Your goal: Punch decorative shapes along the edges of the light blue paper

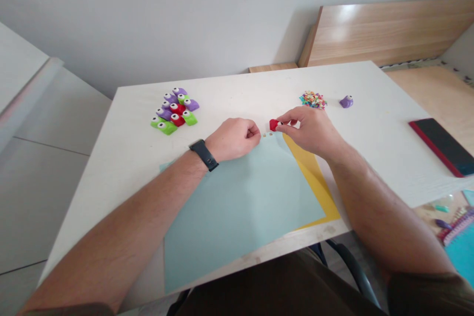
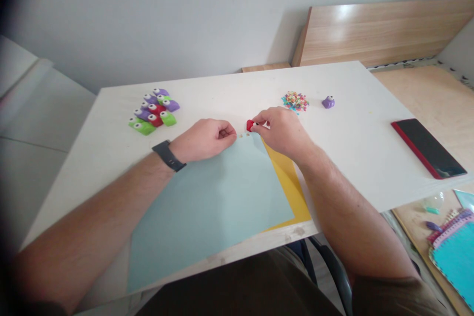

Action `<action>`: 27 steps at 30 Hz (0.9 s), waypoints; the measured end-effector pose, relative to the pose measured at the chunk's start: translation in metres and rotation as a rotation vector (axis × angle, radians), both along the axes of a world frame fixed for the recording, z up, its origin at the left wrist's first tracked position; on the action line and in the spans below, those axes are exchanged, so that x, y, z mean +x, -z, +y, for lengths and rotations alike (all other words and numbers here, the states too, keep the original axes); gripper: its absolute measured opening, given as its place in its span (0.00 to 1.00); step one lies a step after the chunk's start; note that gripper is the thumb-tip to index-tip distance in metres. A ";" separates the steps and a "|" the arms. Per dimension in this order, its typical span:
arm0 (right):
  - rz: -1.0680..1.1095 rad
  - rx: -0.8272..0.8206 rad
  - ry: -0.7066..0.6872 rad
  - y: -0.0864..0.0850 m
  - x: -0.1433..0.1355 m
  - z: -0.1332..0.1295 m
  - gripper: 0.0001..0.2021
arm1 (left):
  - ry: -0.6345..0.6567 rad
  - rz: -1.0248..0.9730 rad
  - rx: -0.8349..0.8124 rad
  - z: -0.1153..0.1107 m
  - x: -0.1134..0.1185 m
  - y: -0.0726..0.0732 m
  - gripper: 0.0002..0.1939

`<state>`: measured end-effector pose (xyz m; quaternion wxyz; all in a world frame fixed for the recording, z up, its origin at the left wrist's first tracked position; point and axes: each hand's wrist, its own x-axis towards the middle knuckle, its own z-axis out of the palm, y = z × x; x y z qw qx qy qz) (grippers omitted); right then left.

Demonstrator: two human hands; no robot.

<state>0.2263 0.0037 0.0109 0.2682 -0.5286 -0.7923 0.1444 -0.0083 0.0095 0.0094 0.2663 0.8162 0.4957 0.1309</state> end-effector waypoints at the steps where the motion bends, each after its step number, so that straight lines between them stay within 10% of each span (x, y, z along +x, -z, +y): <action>1: 0.000 0.003 0.002 0.000 0.000 0.000 0.07 | -0.001 0.001 -0.001 0.000 0.000 0.000 0.11; 27: 0.033 0.032 0.024 -0.002 0.001 0.000 0.07 | 0.005 0.011 0.005 0.000 0.000 0.000 0.11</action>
